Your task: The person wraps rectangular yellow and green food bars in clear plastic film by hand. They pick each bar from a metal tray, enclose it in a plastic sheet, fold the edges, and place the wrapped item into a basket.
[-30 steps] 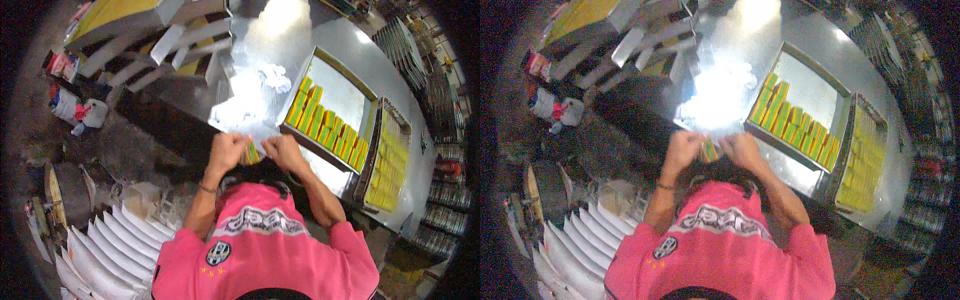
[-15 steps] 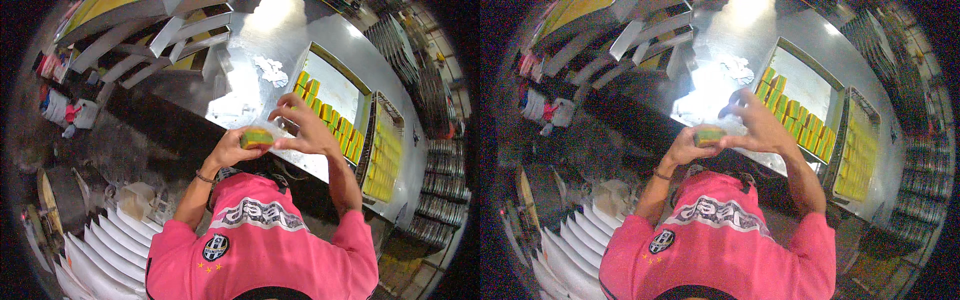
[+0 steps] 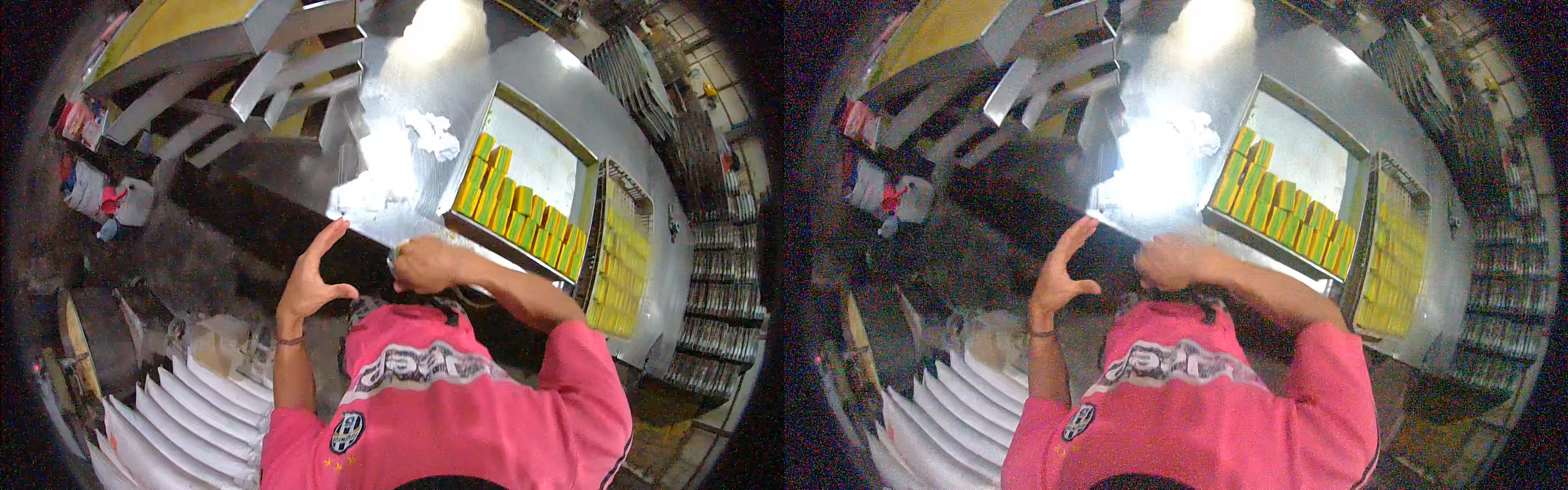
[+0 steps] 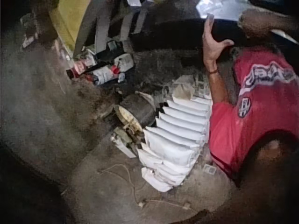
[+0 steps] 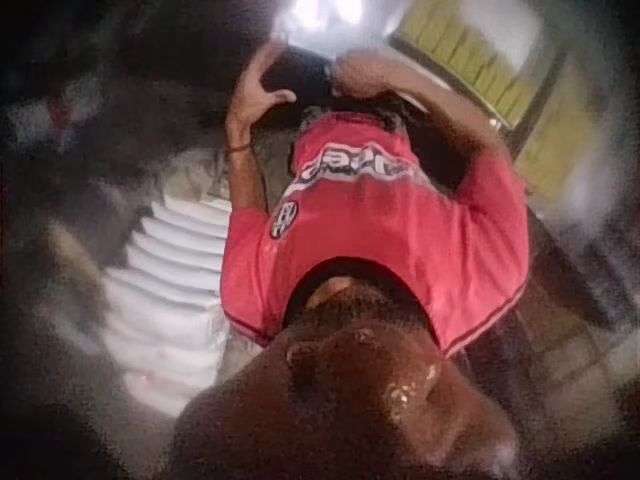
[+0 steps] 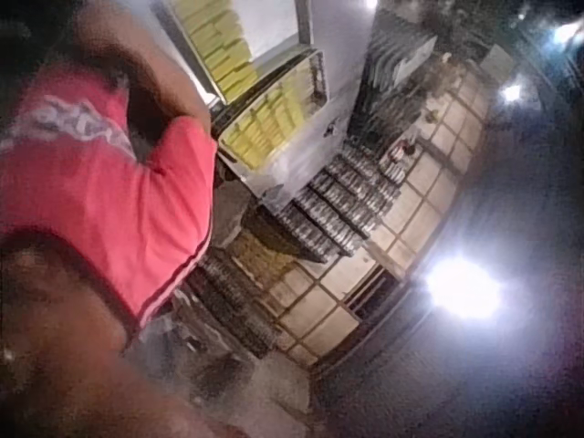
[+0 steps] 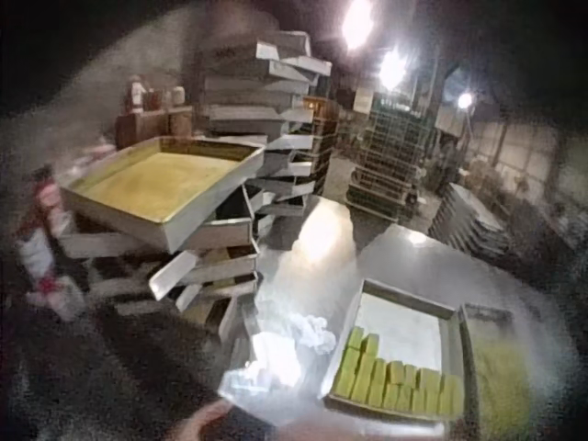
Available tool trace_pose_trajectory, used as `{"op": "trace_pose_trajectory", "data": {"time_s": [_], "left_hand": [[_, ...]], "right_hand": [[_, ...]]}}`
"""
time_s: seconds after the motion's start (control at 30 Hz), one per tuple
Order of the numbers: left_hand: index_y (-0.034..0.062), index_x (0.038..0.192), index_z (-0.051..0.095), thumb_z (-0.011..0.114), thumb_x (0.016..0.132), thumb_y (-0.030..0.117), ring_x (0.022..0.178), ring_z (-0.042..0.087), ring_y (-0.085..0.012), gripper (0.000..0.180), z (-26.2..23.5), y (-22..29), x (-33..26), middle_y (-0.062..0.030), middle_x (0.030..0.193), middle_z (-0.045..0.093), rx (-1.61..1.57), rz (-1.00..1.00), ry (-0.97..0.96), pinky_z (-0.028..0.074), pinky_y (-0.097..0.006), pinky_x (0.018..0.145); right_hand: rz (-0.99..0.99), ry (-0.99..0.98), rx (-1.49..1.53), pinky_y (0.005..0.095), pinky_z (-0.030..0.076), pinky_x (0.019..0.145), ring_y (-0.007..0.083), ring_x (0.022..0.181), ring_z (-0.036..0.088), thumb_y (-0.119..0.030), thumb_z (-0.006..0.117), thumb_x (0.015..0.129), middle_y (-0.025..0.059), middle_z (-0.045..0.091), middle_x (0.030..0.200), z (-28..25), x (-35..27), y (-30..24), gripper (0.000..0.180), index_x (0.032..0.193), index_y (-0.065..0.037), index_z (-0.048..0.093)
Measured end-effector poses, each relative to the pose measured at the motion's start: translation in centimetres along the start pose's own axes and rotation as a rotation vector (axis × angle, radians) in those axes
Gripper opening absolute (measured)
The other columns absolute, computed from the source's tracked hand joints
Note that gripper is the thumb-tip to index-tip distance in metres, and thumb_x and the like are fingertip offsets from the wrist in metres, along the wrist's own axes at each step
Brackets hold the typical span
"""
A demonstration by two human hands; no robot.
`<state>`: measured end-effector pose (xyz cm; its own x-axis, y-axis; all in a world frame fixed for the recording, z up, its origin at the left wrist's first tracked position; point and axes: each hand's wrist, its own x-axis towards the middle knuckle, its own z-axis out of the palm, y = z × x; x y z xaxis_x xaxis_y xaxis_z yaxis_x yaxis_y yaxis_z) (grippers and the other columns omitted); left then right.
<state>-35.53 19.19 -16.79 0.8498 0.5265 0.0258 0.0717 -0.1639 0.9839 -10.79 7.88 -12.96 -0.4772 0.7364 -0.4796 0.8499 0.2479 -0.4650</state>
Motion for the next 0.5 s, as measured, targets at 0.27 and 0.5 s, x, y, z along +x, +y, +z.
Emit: {"op": "trace_pose_trajectory", "data": {"time_s": [0.27, 0.5], "left_hand": [[0.0072, 0.15, 0.043, 0.096, 0.067, 0.02, 0.11, 0.069, -0.0231, 0.099, 5.8, -2.6, 0.1, -0.0111, 0.123, 0.069, -0.227, -0.347, 0.027, 0.056, -0.035, 0.096], [0.0077, 0.143, 0.047, 0.092, 0.072, 0.008, 0.117, 0.065, -0.0216, 0.084, 5.8, -3.4, -3.4, -0.015, 0.133, 0.065, -0.716, -0.338, 0.369, 0.054, -0.035, 0.101]], "right_hand": [[-0.33, 0.288, 0.545, 0.0421, 0.054, 0.075, 0.0281, 0.08, 0.071, -0.032, 0.068, 0.096, 0.0148, 0.073, 0.084, -5.8, 1.8, 5.2, 0.028, 0.102, -0.005, 0.074], [0.716, 0.796, -0.086, 0.0476, 0.058, 0.077, 0.0404, 0.084, 0.073, -0.023, 0.075, 0.081, 0.0229, 0.073, 0.089, -3.8, 3.7, 34.9, 0.025, 0.094, -0.002, 0.077]]}}
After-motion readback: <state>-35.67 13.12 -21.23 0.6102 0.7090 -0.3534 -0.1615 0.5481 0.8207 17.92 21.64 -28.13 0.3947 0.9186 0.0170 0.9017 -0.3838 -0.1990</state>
